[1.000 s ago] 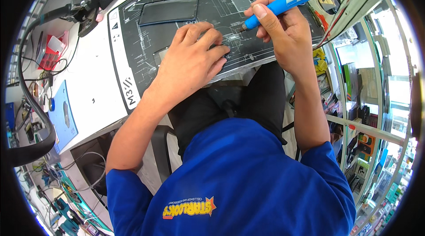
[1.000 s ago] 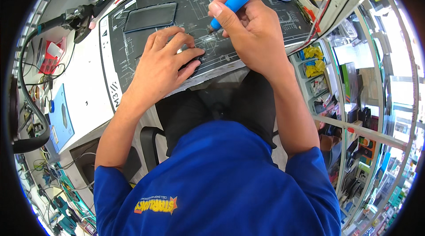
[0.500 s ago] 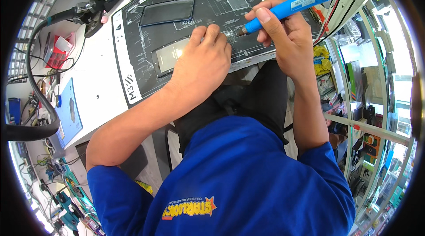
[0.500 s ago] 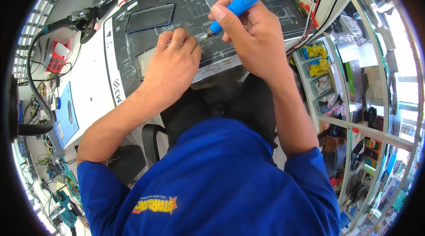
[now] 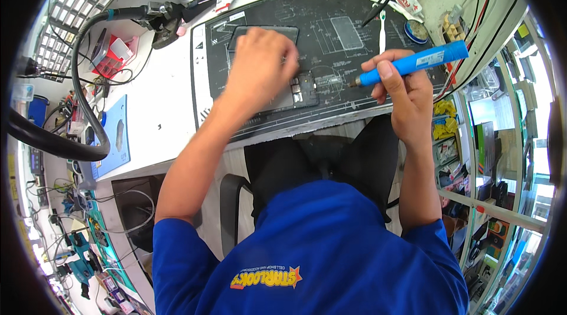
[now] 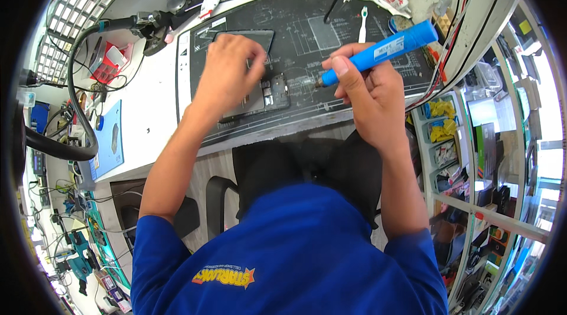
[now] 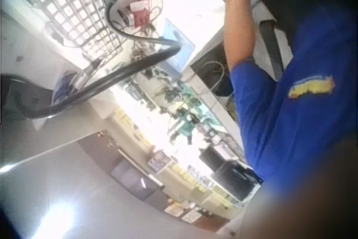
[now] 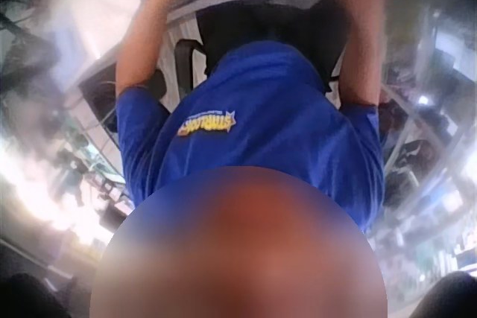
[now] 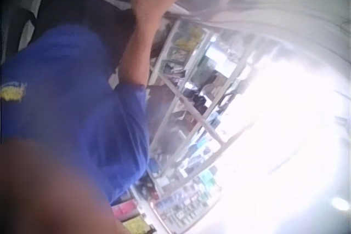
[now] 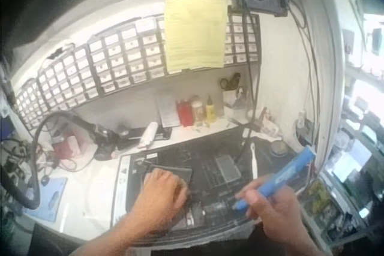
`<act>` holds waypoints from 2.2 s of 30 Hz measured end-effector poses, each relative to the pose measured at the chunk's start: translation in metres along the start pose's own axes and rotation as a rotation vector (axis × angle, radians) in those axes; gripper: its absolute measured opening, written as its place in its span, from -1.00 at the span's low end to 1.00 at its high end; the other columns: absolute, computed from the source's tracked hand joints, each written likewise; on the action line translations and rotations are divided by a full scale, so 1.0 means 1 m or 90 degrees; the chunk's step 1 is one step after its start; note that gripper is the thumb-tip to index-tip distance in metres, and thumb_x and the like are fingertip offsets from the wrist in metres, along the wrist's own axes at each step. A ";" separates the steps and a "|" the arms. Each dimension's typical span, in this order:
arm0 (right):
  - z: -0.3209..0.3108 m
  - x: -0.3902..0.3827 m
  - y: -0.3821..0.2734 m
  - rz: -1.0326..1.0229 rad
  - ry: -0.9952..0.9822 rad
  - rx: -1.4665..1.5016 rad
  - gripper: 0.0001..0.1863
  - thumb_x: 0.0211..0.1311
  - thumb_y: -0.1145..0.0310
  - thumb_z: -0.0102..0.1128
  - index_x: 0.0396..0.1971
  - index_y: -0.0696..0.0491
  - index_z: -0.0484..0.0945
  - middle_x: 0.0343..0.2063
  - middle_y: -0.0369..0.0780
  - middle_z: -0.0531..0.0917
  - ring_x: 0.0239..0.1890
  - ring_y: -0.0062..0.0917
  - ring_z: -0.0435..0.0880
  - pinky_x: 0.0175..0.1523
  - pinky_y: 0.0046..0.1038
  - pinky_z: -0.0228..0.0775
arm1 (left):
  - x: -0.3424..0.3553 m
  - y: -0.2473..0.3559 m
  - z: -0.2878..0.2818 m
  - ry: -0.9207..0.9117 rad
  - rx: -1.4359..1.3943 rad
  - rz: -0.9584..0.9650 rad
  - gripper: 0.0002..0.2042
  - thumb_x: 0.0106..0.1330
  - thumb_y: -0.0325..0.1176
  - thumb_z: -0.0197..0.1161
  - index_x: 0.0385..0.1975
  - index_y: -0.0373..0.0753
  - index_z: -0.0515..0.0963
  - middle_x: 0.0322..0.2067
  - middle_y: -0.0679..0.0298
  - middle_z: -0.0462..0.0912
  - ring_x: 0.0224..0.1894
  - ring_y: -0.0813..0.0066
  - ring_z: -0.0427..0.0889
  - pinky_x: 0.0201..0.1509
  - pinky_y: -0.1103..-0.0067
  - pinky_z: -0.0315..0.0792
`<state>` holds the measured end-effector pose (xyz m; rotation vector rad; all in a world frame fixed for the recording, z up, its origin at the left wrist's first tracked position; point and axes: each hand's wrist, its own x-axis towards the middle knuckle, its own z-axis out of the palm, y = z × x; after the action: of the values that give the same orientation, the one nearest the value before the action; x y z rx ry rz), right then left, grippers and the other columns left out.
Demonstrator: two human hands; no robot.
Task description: The person uses a blue precision tool to pry and separate components on a disassembled smartphone placed on a work mat. They repeatedly lift and reposition the battery and other internal parts, then briefly inspect the phone's screen and back before continuing to manipulate the internal components.
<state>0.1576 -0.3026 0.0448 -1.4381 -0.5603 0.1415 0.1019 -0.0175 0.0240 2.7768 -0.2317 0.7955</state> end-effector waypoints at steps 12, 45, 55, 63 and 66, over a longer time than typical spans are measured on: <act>0.015 -0.007 -0.004 0.068 -0.040 0.011 -0.74 0.66 0.24 0.36 0.01 0.16 0.69 -0.21 -0.28 0.80 -0.36 -0.77 0.63 -0.25 -0.66 0.46 | 0.006 -0.084 0.018 -0.027 0.076 -0.048 -0.94 0.52 -0.40 0.26 -0.18 -0.23 0.59 -0.21 0.16 0.67 -0.03 0.04 0.62 0.12 0.18 0.39; 0.039 -0.002 0.013 0.061 -0.021 0.000 -0.72 0.69 0.23 0.31 0.04 0.17 0.67 -0.20 -0.25 0.80 -0.34 -0.73 0.65 -0.23 -0.60 0.52 | -0.090 0.014 -0.048 -0.132 -0.148 -0.238 -0.11 0.14 -0.03 0.73 0.50 -0.15 0.51 0.40 0.09 0.60 0.50 -0.02 0.42 0.64 0.16 0.23; 0.055 0.035 0.006 0.016 -0.101 -0.159 -0.68 0.63 0.17 0.39 0.03 0.15 0.70 -0.38 -0.32 0.71 -0.36 -0.69 0.64 -0.21 -0.54 0.50 | -0.094 0.010 -0.035 -0.120 -0.155 -0.187 -0.12 0.08 -0.01 0.74 0.46 -0.11 0.59 0.34 0.18 0.68 0.43 0.04 0.51 0.57 0.20 0.31; 0.053 0.047 0.016 0.032 -0.094 -0.223 -0.60 0.64 0.07 0.37 0.05 0.15 0.71 -0.35 -0.27 0.75 -0.34 -0.64 0.69 -0.16 -0.49 0.55 | -0.094 0.009 -0.035 -0.123 -0.157 -0.203 -0.15 0.05 0.01 0.74 0.43 -0.07 0.64 0.32 0.24 0.72 0.43 0.08 0.51 0.58 0.20 0.31; 0.052 0.048 0.020 0.034 -0.091 -0.223 -0.60 0.64 0.06 0.36 0.05 0.15 0.71 -0.34 -0.26 0.76 -0.33 -0.63 0.70 -0.15 -0.49 0.56 | -0.094 0.009 -0.033 -0.111 -0.151 -0.198 -0.19 0.09 0.04 0.71 0.41 -0.06 0.65 0.32 0.30 0.72 0.41 0.14 0.53 0.55 0.23 0.34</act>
<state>0.1807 -0.2327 0.0404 -1.7934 -0.6883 0.1973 0.0040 -0.0094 0.0024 2.5677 0.0719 0.4202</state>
